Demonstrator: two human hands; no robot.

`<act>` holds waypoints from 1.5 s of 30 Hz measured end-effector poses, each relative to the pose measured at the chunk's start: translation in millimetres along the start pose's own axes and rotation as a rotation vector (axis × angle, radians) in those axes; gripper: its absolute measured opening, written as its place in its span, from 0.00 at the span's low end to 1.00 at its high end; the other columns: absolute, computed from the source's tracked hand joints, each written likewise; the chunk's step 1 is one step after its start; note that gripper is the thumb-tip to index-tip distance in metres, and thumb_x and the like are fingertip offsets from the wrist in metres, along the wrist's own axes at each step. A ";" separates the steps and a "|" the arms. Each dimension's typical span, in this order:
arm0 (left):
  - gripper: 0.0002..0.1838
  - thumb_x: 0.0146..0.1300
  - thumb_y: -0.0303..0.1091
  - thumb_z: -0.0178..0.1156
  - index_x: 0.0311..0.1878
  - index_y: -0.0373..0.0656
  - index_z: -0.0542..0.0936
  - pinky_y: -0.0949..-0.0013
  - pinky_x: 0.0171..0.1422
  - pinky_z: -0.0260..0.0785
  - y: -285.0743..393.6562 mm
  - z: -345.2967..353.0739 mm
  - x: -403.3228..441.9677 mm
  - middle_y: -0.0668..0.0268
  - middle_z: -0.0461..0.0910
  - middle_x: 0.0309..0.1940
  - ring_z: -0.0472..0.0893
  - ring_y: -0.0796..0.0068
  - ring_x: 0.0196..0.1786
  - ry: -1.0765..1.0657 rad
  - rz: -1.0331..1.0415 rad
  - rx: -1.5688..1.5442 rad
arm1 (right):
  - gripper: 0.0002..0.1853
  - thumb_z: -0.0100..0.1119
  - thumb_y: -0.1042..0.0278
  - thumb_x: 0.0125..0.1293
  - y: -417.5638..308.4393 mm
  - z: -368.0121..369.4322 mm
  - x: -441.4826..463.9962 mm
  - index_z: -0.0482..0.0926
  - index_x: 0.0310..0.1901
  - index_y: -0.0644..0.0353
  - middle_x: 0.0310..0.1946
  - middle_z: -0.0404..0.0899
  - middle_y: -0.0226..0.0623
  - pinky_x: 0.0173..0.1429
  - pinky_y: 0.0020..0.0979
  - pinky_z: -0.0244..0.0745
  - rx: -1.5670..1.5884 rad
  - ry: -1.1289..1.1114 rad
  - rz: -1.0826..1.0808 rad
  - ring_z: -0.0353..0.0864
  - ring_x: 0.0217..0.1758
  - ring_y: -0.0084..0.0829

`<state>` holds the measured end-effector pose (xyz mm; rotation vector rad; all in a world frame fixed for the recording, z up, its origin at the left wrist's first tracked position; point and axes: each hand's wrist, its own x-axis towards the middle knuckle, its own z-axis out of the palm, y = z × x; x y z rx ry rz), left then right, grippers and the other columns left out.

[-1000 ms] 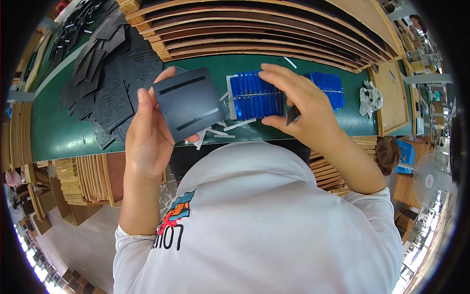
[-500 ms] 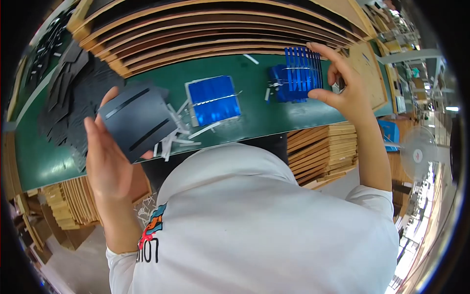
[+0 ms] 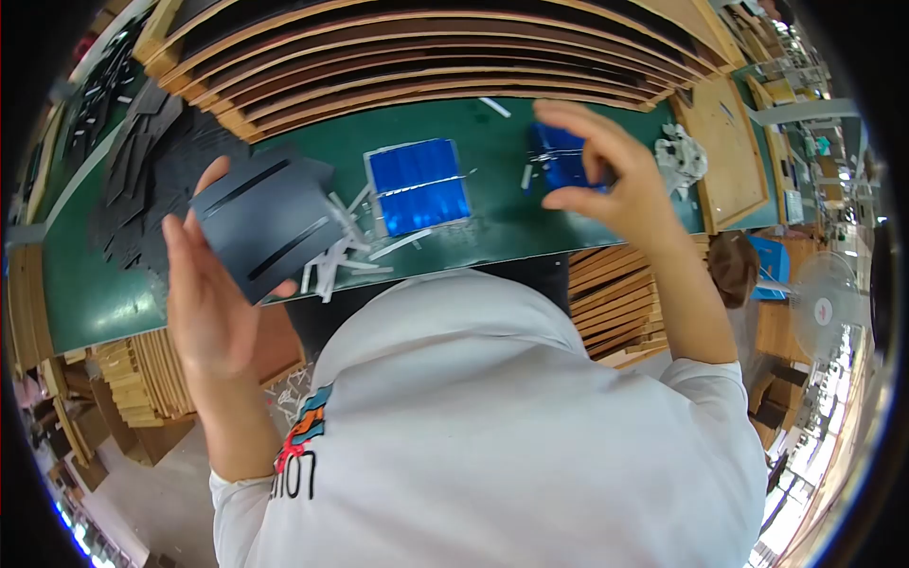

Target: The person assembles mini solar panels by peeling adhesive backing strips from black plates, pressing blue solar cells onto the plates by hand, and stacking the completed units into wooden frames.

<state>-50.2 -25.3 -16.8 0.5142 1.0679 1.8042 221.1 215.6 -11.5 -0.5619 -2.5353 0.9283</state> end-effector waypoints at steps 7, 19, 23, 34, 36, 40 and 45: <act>0.34 0.74 0.56 0.31 0.70 0.37 0.55 0.66 0.33 0.83 -2.3 -5.0 4.2 0.52 0.73 0.57 0.83 0.62 0.48 -0.058 -0.002 -0.035 | 0.37 0.76 0.66 0.42 -37.7 76.8 25.0 0.73 0.59 0.52 0.62 0.71 0.38 0.56 0.36 0.73 -0.129 -0.079 -0.112 0.74 0.58 0.44; 0.33 0.74 0.54 0.31 0.69 0.36 0.57 0.66 0.33 0.83 -3.5 -15.0 3.5 0.52 0.75 0.55 0.83 0.63 0.47 -0.025 -0.009 -0.067 | 0.39 0.75 0.67 0.42 -31.9 77.5 30.4 0.71 0.60 0.53 0.62 0.72 0.37 0.55 0.35 0.74 -0.132 -0.127 -0.155 0.75 0.58 0.42; 0.32 0.74 0.54 0.32 0.69 0.36 0.58 0.66 0.33 0.83 -1.5 -15.4 3.9 0.52 0.75 0.55 0.83 0.64 0.47 -0.011 -0.011 -0.060 | 0.39 0.76 0.69 0.41 -42.0 71.0 31.8 0.72 0.60 0.53 0.62 0.72 0.37 0.46 0.30 0.75 -0.088 -0.087 -0.166 0.77 0.55 0.40; 0.34 0.72 0.58 0.36 0.68 0.38 0.59 0.64 0.39 0.81 -5.6 5.9 9.1 0.56 0.76 0.53 0.82 0.67 0.46 -0.054 -0.097 -0.030 | 0.39 0.76 0.69 0.39 -83.7 47.8 39.5 0.72 0.59 0.53 0.60 0.74 0.37 0.54 0.35 0.73 -0.088 -0.016 -0.257 0.76 0.58 0.42; 0.35 0.72 0.59 0.37 0.68 0.38 0.60 0.64 0.40 0.80 -10.0 16.2 11.2 0.56 0.75 0.54 0.81 0.67 0.47 -0.040 -0.104 -0.027 | 0.40 0.76 0.70 0.39 -95.9 49.7 43.6 0.72 0.59 0.56 0.61 0.73 0.38 0.40 0.26 0.66 -0.009 -0.028 -0.306 0.71 0.42 0.29; 0.36 0.71 0.62 0.37 0.69 0.40 0.61 0.62 0.41 0.80 -14.4 22.9 10.6 0.56 0.74 0.54 0.80 0.68 0.49 -0.099 -0.150 -0.057 | 0.40 0.76 0.70 0.41 -96.8 63.4 48.3 0.72 0.61 0.57 0.63 0.72 0.37 0.26 0.18 0.59 0.026 -0.056 -0.344 0.68 0.28 0.18; 0.37 0.70 0.63 0.37 0.69 0.40 0.61 0.62 0.41 0.80 -13.0 24.1 9.4 0.56 0.73 0.55 0.80 0.67 0.49 -0.135 -0.174 -0.041 | 0.40 0.76 0.68 0.38 -100.7 66.5 50.1 0.72 0.59 0.55 0.58 0.74 0.39 0.55 0.37 0.73 0.006 -0.037 -0.294 0.76 0.57 0.42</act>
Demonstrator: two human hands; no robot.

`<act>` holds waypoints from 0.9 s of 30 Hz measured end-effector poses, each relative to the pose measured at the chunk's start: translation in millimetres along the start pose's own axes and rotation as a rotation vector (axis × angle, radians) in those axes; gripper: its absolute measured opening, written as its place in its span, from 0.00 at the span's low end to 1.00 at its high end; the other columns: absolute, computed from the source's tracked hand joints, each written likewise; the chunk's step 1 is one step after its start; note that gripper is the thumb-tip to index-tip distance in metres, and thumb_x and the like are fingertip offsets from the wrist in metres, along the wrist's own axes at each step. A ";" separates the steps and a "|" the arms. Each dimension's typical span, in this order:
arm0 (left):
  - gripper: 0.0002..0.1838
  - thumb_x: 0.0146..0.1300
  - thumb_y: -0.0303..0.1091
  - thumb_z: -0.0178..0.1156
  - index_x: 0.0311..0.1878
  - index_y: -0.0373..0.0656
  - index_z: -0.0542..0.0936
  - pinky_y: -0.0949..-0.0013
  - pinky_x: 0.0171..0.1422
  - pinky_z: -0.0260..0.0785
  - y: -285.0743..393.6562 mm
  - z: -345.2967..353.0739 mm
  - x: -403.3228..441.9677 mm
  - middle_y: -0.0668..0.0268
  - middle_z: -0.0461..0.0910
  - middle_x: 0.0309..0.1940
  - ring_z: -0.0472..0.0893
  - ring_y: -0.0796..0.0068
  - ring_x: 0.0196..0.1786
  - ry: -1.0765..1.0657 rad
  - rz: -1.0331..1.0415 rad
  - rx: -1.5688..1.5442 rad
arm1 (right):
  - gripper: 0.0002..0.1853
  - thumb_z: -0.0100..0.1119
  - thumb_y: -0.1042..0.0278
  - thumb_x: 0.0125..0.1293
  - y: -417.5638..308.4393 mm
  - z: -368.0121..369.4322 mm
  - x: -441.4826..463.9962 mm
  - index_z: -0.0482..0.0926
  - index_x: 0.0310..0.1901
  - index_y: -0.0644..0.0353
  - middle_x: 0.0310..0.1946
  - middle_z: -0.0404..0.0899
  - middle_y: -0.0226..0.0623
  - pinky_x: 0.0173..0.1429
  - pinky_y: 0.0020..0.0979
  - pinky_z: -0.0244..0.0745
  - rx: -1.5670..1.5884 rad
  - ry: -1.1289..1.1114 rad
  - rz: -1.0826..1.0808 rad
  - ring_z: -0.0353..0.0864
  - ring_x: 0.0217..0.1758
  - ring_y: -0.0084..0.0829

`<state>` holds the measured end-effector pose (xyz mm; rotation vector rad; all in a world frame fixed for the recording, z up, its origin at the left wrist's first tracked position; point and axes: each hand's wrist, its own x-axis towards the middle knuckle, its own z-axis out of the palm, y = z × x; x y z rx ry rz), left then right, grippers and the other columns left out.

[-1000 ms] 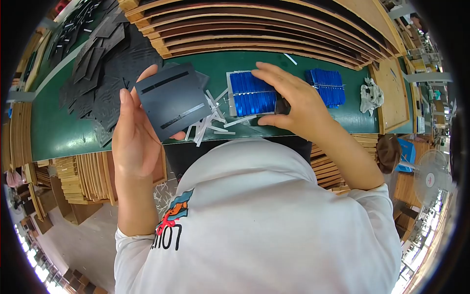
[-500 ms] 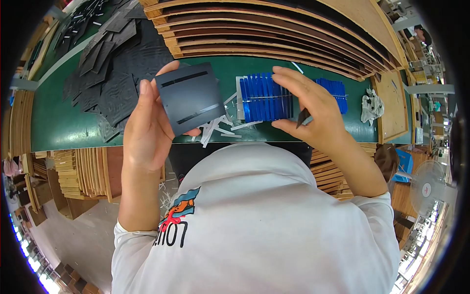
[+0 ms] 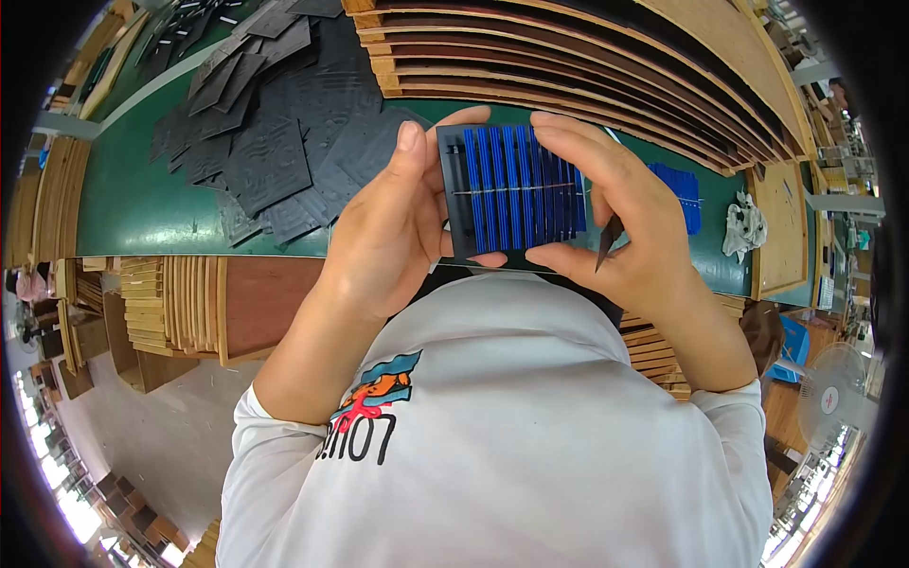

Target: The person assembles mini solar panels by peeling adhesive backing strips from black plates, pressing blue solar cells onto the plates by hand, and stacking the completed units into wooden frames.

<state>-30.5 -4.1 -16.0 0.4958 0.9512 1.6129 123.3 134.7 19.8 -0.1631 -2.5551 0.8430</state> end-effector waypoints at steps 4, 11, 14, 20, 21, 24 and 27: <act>0.37 0.70 0.63 0.36 0.68 0.40 0.61 0.62 0.41 0.80 2.2 1.3 0.1 0.56 0.73 0.55 0.80 0.67 0.49 0.006 0.000 -0.004 | 0.40 0.76 0.68 0.38 1.0 1.9 1.2 0.72 0.59 0.55 0.58 0.74 0.39 0.54 0.37 0.73 -0.015 -0.006 0.000 0.76 0.57 0.42; 0.38 0.71 0.62 0.35 0.69 0.38 0.57 0.61 0.40 0.81 -1.8 -1.5 1.0 0.55 0.72 0.56 0.80 0.64 0.50 -0.033 0.005 -0.052 | 0.41 0.76 0.67 0.42 1.1 2.5 4.9 0.71 0.62 0.56 0.61 0.74 0.34 0.25 0.19 0.60 0.027 0.011 -0.032 0.71 0.31 0.19; 0.38 0.71 0.61 0.34 0.69 0.35 0.55 0.60 0.39 0.82 -5.6 -3.4 1.4 0.54 0.72 0.56 0.80 0.61 0.51 -0.066 0.030 -0.133 | 0.43 0.78 0.65 0.41 2.7 3.3 4.9 0.70 0.63 0.55 0.59 0.75 0.32 0.26 0.20 0.60 0.063 -0.004 -0.004 0.66 0.27 0.20; 0.38 0.72 0.60 0.31 0.68 0.33 0.56 0.58 0.43 0.82 -7.3 -1.7 3.0 0.52 0.71 0.57 0.80 0.59 0.53 -0.026 0.040 -0.116 | 0.45 0.79 0.63 0.39 7.0 6.0 4.5 0.70 0.63 0.54 0.58 0.76 0.33 0.28 0.22 0.64 0.130 0.035 -0.064 0.74 0.34 0.24; 0.38 0.72 0.60 0.31 0.68 0.33 0.56 0.58 0.47 0.81 -7.8 -2.1 3.2 0.52 0.71 0.57 0.79 0.60 0.54 -0.039 0.047 -0.123 | 0.45 0.79 0.63 0.39 7.2 5.9 4.6 0.70 0.63 0.54 0.58 0.76 0.33 0.28 0.22 0.64 0.129 0.038 -0.062 0.74 0.34 0.24; 0.37 0.73 0.59 0.31 0.68 0.33 0.57 0.58 0.54 0.79 -7.7 2.4 2.8 0.52 0.71 0.57 0.78 0.61 0.57 0.011 0.052 -0.125 | 0.44 0.79 0.63 0.40 7.5 5.0 4.7 0.70 0.63 0.54 0.58 0.76 0.33 0.29 0.22 0.65 0.132 0.036 -0.066 0.76 0.39 0.26; 0.37 0.73 0.59 0.31 0.68 0.33 0.57 0.58 0.57 0.76 -8.0 4.1 2.9 0.52 0.71 0.58 0.76 0.61 0.59 0.028 0.058 -0.117 | 0.45 0.79 0.63 0.39 8.1 4.7 4.8 0.69 0.64 0.54 0.58 0.76 0.34 0.29 0.23 0.66 0.134 0.033 -0.066 0.77 0.40 0.26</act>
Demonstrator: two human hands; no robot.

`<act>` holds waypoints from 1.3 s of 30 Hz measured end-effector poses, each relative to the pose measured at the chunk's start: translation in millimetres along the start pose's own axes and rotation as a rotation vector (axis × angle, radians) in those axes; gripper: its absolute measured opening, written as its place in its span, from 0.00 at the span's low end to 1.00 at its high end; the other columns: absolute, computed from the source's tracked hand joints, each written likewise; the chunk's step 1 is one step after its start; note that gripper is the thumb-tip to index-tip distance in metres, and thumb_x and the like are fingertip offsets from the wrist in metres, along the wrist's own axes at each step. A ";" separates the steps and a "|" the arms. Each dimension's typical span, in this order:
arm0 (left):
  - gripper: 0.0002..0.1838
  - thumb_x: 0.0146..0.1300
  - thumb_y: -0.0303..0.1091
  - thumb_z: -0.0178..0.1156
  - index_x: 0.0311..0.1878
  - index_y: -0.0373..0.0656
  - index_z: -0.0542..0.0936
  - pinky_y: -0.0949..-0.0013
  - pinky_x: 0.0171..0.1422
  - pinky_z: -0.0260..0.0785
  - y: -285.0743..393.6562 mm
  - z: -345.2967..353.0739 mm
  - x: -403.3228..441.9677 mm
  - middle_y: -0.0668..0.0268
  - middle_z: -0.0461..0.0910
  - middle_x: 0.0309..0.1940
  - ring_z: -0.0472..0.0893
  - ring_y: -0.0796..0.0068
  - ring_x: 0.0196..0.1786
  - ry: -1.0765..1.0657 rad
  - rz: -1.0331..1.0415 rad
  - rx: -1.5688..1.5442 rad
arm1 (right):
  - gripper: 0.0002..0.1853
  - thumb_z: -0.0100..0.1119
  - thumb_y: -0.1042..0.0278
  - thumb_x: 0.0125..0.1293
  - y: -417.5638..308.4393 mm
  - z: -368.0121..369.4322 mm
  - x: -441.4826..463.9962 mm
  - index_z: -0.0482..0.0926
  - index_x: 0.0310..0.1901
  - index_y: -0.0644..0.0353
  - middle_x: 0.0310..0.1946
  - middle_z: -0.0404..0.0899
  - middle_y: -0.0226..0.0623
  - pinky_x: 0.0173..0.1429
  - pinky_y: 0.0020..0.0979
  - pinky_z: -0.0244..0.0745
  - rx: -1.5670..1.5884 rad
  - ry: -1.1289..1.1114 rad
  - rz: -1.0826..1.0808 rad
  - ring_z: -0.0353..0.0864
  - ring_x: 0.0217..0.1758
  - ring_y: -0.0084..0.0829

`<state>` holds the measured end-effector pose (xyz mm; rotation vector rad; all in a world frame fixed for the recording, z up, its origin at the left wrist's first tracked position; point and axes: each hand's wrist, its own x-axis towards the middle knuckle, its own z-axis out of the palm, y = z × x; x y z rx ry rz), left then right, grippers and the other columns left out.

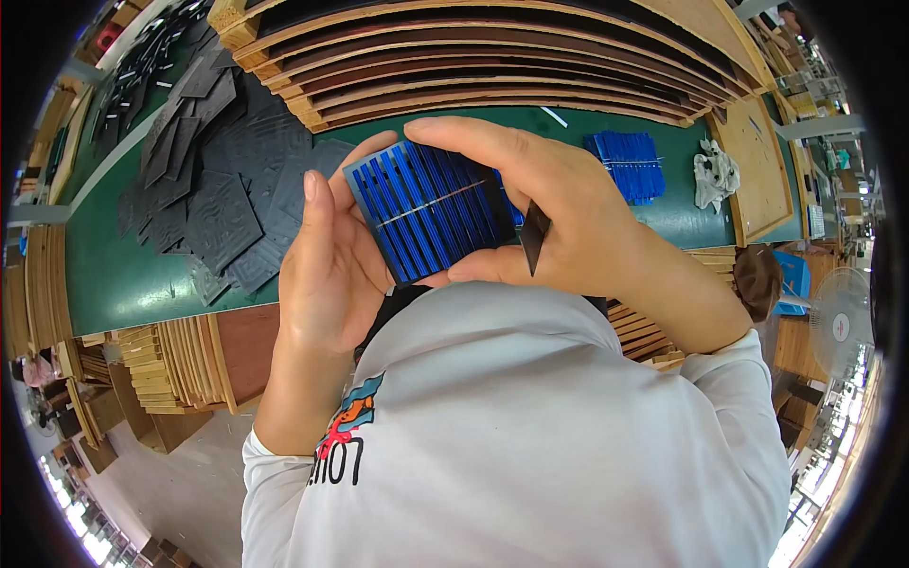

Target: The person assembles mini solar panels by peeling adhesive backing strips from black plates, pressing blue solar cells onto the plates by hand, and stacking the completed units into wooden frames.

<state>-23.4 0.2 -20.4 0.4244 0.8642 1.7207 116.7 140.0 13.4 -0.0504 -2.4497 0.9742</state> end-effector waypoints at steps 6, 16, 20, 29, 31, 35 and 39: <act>0.34 0.73 0.55 0.38 0.69 0.34 0.56 0.57 0.47 0.82 1.3 -0.1 -0.9 0.52 0.71 0.58 0.79 0.58 0.54 -0.059 0.017 -0.057 | 0.44 0.78 0.62 0.41 0.9 -3.3 -2.5 0.69 0.64 0.54 0.59 0.75 0.33 0.30 0.21 0.65 -0.003 -0.019 0.028 0.77 0.40 0.26; 0.33 0.65 0.29 0.56 0.70 0.41 0.54 0.56 0.40 0.84 8.1 6.2 -11.3 0.53 0.71 0.56 0.80 0.55 0.53 -0.106 -0.022 -0.022 | 0.11 0.51 0.68 0.69 10.6 -18.8 -19.3 0.79 0.44 0.65 0.33 0.77 0.24 0.36 0.19 0.59 0.565 -0.089 0.541 0.60 0.30 0.12; 0.33 0.64 0.28 0.57 0.70 0.41 0.55 0.56 0.40 0.84 9.1 10.6 -13.2 0.53 0.71 0.56 0.80 0.56 0.53 -0.086 -0.020 -0.019 | 0.10 0.52 0.67 0.68 3.9 -25.8 -15.0 0.78 0.42 0.63 0.29 0.73 0.22 0.35 0.18 0.58 0.562 -0.112 0.534 0.61 0.31 0.12; 0.31 0.65 0.22 0.54 0.69 0.42 0.56 0.58 0.43 0.84 8.8 21.7 -17.2 0.53 0.71 0.57 0.79 0.60 0.53 -0.111 -0.001 -0.034 | 0.24 0.65 0.63 0.56 -6.4 -11.5 -3.8 0.73 0.54 0.59 0.51 0.72 0.31 0.36 0.20 0.60 0.010 0.193 0.093 0.67 0.38 0.19; 0.30 0.64 0.20 0.52 0.69 0.42 0.56 0.59 0.44 0.83 9.2 28.4 -18.4 0.53 0.72 0.56 0.79 0.62 0.53 -0.035 -0.016 0.058 | 0.33 0.72 0.64 0.47 -5.5 -3.9 -1.1 0.71 0.58 0.55 0.58 0.68 0.36 0.39 0.23 0.64 -0.185 0.163 0.108 0.68 0.42 0.23; 0.30 0.64 0.18 0.51 0.68 0.42 0.56 0.60 0.45 0.83 8.8 25.1 -22.5 0.53 0.72 0.55 0.79 0.63 0.53 -0.009 0.032 0.091 | 0.28 0.74 0.63 0.45 -2.8 -13.3 -6.6 0.73 0.49 0.55 0.49 0.70 0.29 0.41 0.23 0.66 -0.152 0.183 0.249 0.67 0.42 0.23; 0.30 0.64 0.18 0.51 0.69 0.42 0.56 0.61 0.46 0.83 8.4 25.6 -23.1 0.54 0.72 0.56 0.79 0.63 0.53 -0.011 0.053 0.107 | 0.14 0.70 0.61 0.56 1.4 -24.8 -6.6 0.76 0.34 0.59 0.26 0.70 0.21 0.32 0.18 0.58 0.434 -0.082 0.677 0.63 0.29 0.13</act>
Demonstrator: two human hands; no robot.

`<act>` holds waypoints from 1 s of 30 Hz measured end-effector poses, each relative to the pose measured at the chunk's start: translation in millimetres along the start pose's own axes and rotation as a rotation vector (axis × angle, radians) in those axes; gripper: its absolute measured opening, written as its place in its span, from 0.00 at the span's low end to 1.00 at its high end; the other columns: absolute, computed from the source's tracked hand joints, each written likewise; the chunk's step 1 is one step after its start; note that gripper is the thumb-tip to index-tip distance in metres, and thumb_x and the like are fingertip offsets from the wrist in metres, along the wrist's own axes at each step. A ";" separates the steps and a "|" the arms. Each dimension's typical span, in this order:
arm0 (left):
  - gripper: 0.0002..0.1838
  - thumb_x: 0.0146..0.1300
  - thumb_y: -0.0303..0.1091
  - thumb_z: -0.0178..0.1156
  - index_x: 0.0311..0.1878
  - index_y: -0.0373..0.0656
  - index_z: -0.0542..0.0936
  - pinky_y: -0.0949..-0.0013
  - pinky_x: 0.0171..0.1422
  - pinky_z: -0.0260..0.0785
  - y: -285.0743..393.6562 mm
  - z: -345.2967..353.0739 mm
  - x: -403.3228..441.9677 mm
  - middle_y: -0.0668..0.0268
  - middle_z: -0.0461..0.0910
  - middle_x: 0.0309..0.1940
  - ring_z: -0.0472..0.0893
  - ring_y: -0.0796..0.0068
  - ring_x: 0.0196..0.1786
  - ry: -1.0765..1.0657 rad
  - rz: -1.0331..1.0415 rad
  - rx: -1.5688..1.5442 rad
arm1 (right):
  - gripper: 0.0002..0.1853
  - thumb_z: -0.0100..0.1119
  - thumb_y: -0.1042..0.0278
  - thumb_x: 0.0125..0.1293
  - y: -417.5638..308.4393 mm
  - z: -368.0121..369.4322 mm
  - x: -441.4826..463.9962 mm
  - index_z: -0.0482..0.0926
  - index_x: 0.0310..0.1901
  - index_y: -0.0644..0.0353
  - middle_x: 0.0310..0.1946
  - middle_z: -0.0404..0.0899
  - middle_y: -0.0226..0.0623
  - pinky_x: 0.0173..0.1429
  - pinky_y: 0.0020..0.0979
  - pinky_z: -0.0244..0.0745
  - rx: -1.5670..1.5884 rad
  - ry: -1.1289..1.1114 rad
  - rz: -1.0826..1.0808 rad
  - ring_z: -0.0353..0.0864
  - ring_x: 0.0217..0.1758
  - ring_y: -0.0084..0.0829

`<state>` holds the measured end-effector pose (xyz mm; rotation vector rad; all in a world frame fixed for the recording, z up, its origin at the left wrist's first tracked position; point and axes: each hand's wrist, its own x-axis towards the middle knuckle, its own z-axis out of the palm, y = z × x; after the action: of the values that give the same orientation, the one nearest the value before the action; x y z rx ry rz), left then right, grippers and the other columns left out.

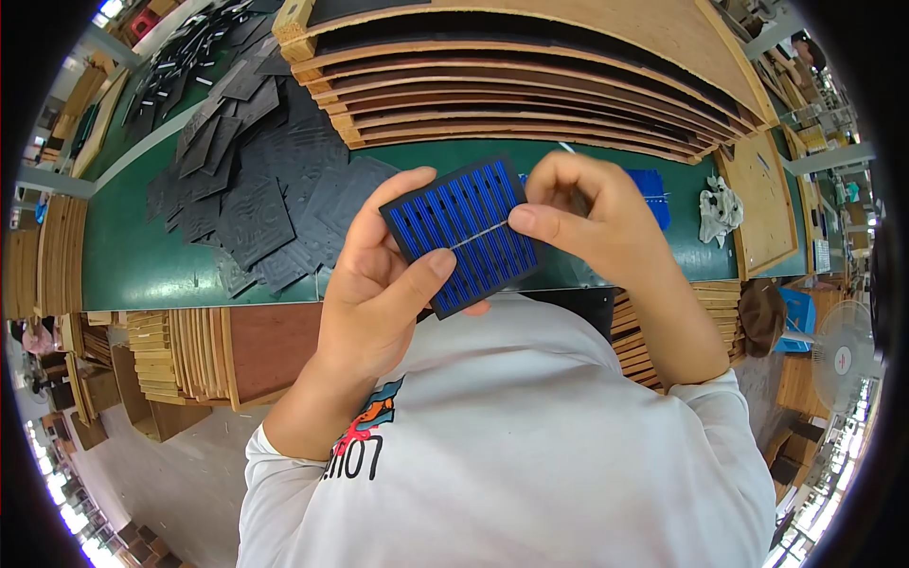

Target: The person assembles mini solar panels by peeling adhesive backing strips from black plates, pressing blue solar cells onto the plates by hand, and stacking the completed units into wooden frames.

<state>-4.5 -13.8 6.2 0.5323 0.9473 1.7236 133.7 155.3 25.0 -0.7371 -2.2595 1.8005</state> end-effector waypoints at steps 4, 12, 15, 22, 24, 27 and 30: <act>0.29 0.63 0.19 0.53 0.66 0.40 0.57 0.67 0.41 0.82 3.2 2.2 1.3 0.56 0.74 0.52 0.79 0.69 0.49 -0.009 0.048 -0.005 | 0.13 0.67 0.61 0.60 -6.1 1.9 -1.2 0.75 0.27 0.59 0.21 0.68 0.19 0.29 0.19 0.55 0.184 -0.036 -0.046 0.61 0.26 0.11; 0.07 0.60 0.27 0.65 0.30 0.38 0.76 0.83 0.26 0.58 -6.5 -16.0 1.1 0.74 0.73 0.21 0.70 0.87 0.24 0.230 0.207 0.300 | 0.15 0.66 0.61 0.61 -11.4 3.7 -7.0 0.73 0.24 0.58 0.19 0.65 0.18 0.28 0.20 0.51 0.091 0.057 -0.108 0.59 0.25 0.12; 0.07 0.58 0.27 0.65 0.26 0.38 0.79 0.76 0.29 0.62 -0.6 -24.3 3.5 0.73 0.73 0.21 0.71 0.84 0.25 0.184 0.196 0.559 | 0.19 0.65 0.55 0.62 -15.7 -5.3 -11.2 0.71 0.23 0.58 0.19 0.67 0.20 0.28 0.21 0.54 0.087 -0.090 -0.064 0.62 0.25 0.14; 0.13 0.46 0.34 0.72 0.37 0.43 0.83 0.65 0.44 0.71 65.6 -23.4 11.1 0.59 0.82 0.37 0.80 0.62 0.40 -0.308 0.708 1.099 | 0.40 0.68 0.42 0.54 -66.4 -40.9 11.5 0.72 0.61 0.64 0.55 0.77 0.42 0.40 0.25 0.66 -0.070 -0.752 0.041 0.69 0.35 0.22; 0.33 0.42 0.46 0.74 0.53 0.43 0.78 0.60 0.58 0.67 79.6 -23.6 14.5 0.52 0.75 0.54 0.76 0.54 0.55 -0.376 0.854 1.276 | 0.37 0.70 0.47 0.53 -104.1 -51.0 15.1 0.73 0.61 0.63 0.47 0.80 0.35 0.39 0.25 0.64 -0.398 -0.685 0.038 0.67 0.33 0.21; 0.53 0.41 0.52 0.73 0.69 0.37 0.61 0.58 0.72 0.54 84.9 -58.3 7.7 0.50 0.60 0.70 0.60 0.50 0.72 -0.069 0.576 1.376 | 0.36 0.71 0.51 0.51 -111.2 -92.5 58.0 0.74 0.61 0.57 0.33 0.75 0.26 0.37 0.24 0.62 -0.505 -0.226 -0.272 0.68 0.34 0.20; 0.46 0.39 0.32 0.75 0.66 0.39 0.67 0.59 0.72 0.54 82.1 -114.5 0.5 0.53 0.61 0.69 0.60 0.51 0.71 0.216 0.317 1.603 | 0.34 0.70 0.52 0.52 -107.5 -134.3 129.2 0.73 0.62 0.52 0.54 0.77 0.37 0.48 0.27 0.69 -0.799 0.120 -0.338 0.74 0.48 0.27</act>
<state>-136.5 -63.1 4.8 1.5521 2.4312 0.9151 48.2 316.1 139.4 -0.4844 -2.7848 0.6586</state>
